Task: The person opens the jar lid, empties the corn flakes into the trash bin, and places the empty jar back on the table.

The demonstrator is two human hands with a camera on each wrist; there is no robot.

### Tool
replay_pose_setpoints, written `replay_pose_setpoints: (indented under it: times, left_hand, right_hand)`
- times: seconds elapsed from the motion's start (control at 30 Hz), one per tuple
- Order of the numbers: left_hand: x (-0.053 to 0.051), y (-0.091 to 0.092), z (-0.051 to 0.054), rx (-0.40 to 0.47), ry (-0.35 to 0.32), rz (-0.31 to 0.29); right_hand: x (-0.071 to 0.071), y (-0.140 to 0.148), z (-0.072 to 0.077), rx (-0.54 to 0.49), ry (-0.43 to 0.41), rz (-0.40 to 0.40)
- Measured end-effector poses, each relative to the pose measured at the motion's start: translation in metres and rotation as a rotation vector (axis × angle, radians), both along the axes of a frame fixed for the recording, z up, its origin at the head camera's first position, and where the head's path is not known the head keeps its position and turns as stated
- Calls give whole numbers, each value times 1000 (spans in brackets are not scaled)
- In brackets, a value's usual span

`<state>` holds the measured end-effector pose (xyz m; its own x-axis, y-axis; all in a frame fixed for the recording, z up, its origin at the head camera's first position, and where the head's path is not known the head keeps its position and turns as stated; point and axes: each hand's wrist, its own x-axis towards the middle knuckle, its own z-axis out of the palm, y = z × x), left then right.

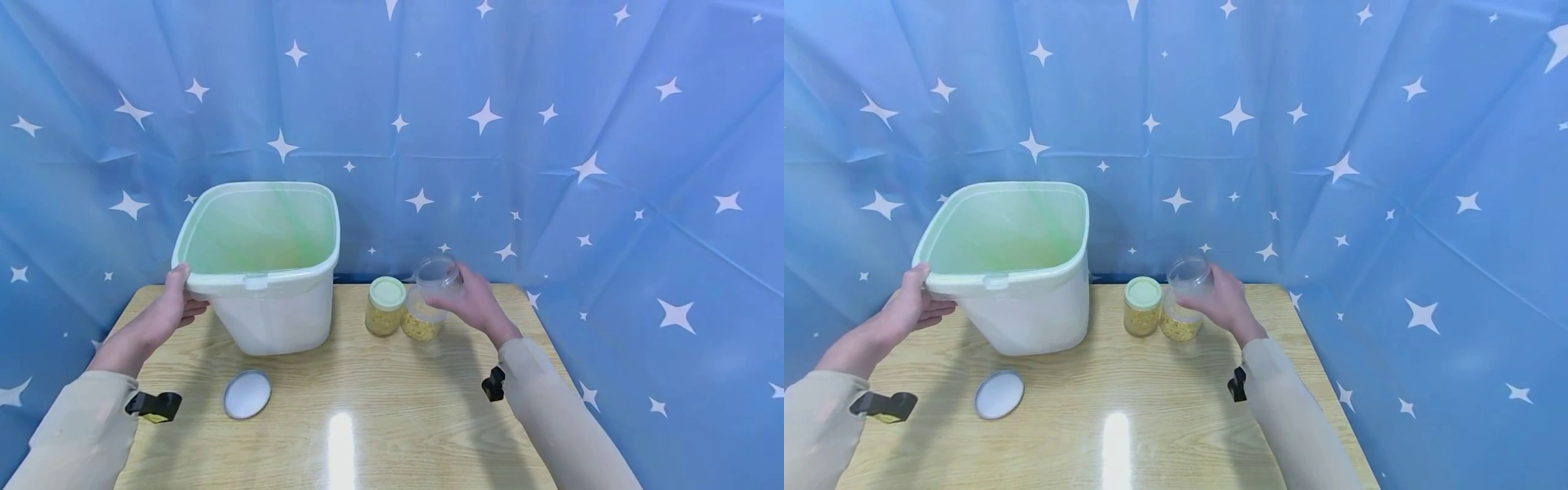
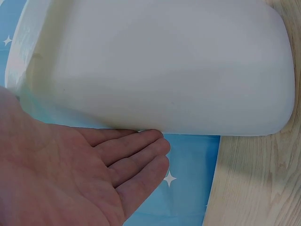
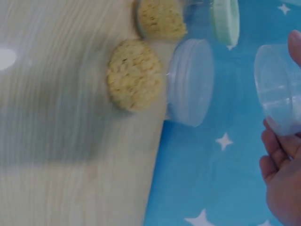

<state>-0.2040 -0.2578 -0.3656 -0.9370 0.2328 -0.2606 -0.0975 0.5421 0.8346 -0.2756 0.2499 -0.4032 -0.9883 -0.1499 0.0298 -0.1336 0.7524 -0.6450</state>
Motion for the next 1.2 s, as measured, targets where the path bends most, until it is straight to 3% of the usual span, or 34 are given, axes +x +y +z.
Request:
replay_pose_setpoints:
  times: [0.33, 0.5, 0.9, 1.2]
  left_hand:
    - [0, -1, -1, 4, -8, 9]
    - [1, -1, -2, 9, -2, 7]
    - [0, -1, -2, 5, 4, 18]
    - [0, 0, -2, 6, 12, 22]
  right_hand:
    - [12, 28, -29, 33, 15, -51]
    - [19, 40, -44, -14, 2, -99]
    - [45, 62, -81, -172, -110, -180]
    - [56, 72, -108, -155, -212, -267]
